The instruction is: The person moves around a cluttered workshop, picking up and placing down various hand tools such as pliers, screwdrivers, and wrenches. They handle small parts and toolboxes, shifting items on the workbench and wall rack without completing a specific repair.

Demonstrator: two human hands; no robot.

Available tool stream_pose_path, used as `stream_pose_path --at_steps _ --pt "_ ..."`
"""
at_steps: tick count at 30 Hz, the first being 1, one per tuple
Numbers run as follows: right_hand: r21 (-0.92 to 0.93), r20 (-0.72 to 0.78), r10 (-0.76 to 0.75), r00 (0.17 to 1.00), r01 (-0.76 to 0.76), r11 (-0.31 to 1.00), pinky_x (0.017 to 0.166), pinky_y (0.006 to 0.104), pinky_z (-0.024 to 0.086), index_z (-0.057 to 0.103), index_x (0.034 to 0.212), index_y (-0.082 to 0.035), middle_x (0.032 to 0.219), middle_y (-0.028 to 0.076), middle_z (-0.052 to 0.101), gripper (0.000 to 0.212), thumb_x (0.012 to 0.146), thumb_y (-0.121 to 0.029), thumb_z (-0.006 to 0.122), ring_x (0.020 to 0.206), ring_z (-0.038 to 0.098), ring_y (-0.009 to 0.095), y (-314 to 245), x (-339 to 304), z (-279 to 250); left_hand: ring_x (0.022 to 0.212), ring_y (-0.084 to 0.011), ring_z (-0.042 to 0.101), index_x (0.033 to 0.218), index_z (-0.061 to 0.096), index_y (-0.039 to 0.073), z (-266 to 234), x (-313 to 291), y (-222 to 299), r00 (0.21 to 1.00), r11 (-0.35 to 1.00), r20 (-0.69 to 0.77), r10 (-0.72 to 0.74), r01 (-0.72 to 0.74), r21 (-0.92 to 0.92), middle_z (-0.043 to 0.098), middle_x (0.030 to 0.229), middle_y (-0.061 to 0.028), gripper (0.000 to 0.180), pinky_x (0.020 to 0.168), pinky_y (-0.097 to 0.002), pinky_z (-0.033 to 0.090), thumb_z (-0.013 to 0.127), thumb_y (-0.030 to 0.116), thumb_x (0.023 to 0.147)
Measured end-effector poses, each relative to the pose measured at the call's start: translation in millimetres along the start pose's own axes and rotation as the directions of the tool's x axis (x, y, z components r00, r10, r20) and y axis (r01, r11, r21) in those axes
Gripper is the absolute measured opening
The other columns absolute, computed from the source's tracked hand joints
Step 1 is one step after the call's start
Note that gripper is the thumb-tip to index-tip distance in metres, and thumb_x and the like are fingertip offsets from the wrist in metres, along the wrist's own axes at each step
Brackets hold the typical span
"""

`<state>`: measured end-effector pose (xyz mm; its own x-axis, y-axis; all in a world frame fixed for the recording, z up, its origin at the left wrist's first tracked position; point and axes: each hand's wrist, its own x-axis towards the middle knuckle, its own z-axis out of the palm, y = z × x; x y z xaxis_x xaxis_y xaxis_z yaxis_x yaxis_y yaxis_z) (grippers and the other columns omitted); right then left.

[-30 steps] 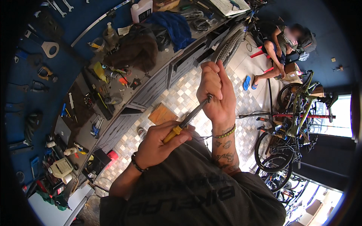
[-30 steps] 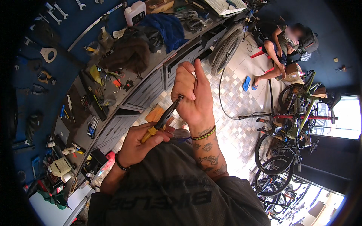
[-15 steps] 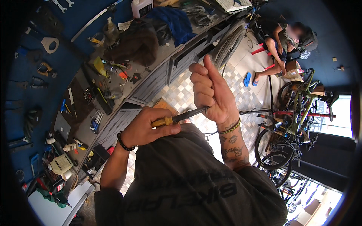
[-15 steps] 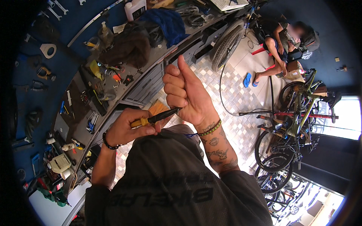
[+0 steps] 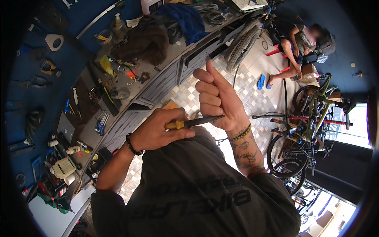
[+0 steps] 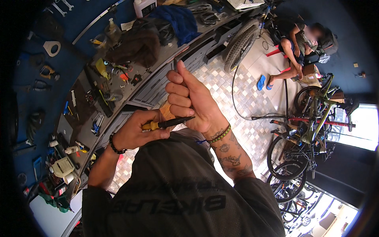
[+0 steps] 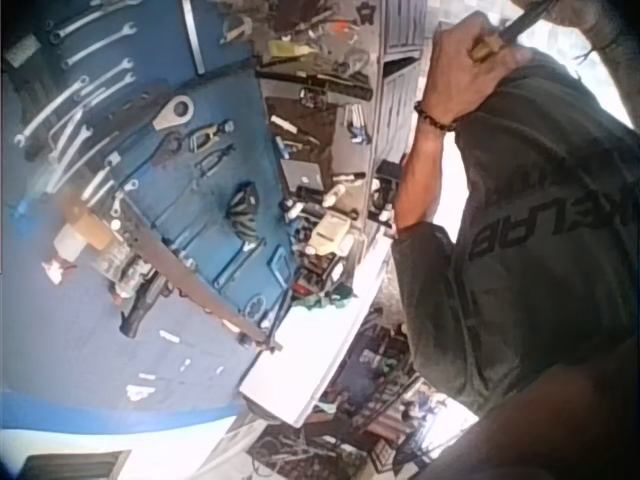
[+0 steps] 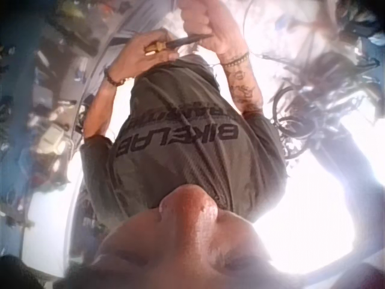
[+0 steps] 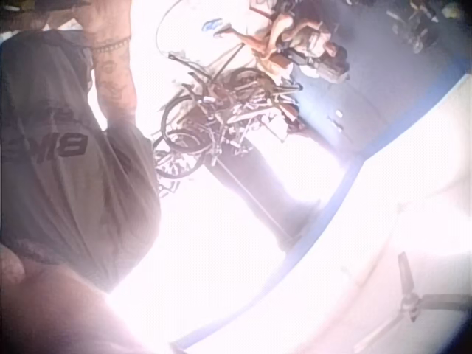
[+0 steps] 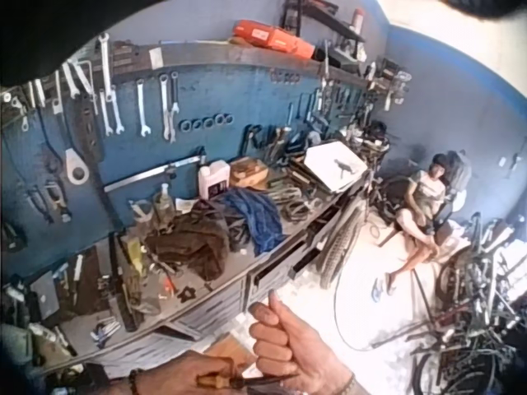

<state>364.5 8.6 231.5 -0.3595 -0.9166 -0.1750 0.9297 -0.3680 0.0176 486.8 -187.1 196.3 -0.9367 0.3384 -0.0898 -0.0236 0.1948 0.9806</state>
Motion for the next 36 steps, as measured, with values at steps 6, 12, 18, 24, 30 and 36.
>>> stream_pose_path --at_steps 6,12,18,24,30,36 --pt "0.021 -0.019 0.043 0.999 -0.042 0.999 0.036 0.0184 0.018 0.045 0.094 -0.017 0.068 -0.011 0.024 0.036 0.114 -0.047 0.044 0.050 0.017 0.002 3 2 -7 0.085 -0.0194 0.063 0.116 0.066 0.002 -2 1 0 0.998 0.997 0.021 0.063 -0.062 -0.044 0.066 0.090 -0.0085 0.043 0.078 -0.0342 0.050 0.079 0.038 0.096" --pt "-0.045 -0.137 0.058 0.989 -0.065 0.997 0.036 0.0202 0.016 0.043 0.094 -0.017 0.067 -0.010 0.023 0.035 0.116 -0.044 0.038 0.047 0.018 0.002 11 7 -7 0.091 -0.0221 0.069 0.127 0.066 -0.001 -2 -6 -4 0.965 0.986 0.243 -0.096 0.126 -0.112 0.073 0.103 -0.0142 0.051 0.080 -0.0352 0.052 0.073 0.042 0.101" --pt "-0.047 -0.111 0.075 0.991 -0.081 0.996 0.036 0.0204 0.013 0.043 0.095 -0.017 0.065 -0.010 0.022 0.035 0.116 -0.045 0.039 0.046 0.015 0.002 14 9 -10 0.087 -0.0239 0.069 0.115 0.071 -0.003 8 -6 5 0.972 0.982 0.139 -0.188 0.190 0.000 0.073 0.095 -0.0159 0.054 0.078 -0.0357 0.052 0.077 0.047 0.096" --pt "-0.047 -0.008 0.180 0.984 -0.181 0.982 0.037 0.0209 0.012 0.043 0.096 -0.018 0.064 -0.010 0.019 0.035 0.115 -0.047 0.040 0.045 0.012 0.003 15 11 -8 0.081 -0.0222 0.069 0.109 0.075 0.003 26 -13 -5 0.992 0.991 0.041 -0.122 0.124 -0.052 0.073 0.087 -0.0128 0.042 0.076 -0.0350 0.052 0.081 0.042 0.094" --pt "-0.059 -0.047 0.212 0.976 -0.215 0.975 0.037 0.0224 0.010 0.044 0.094 -0.020 0.063 -0.011 0.020 0.033 0.116 -0.044 0.041 0.044 0.013 0.002 22 16 -13 0.074 -0.0285 0.070 0.101 0.076 0.005 26 -18 -15 1.000 0.997 -0.006 0.000 0.000 -0.077 0.071 0.078 -0.0122 0.033 0.071 -0.0399 0.052 0.081 0.037 0.094" --pt "-0.475 -0.505 0.002 0.863 -0.279 0.835 0.035 0.0241 0.010 0.045 0.092 -0.020 0.059 -0.011 0.019 0.033 0.116 -0.042 0.040 0.041 0.012 0.003 38 29 -27 0.072 -0.0336 0.068 0.092 0.073 0.003 17 -35 -48 0.996 0.984 -0.030 -0.085 0.088 0.154 0.068 0.074 -0.0157 0.044 0.069 -0.0433 0.051 0.078 0.046 0.094"
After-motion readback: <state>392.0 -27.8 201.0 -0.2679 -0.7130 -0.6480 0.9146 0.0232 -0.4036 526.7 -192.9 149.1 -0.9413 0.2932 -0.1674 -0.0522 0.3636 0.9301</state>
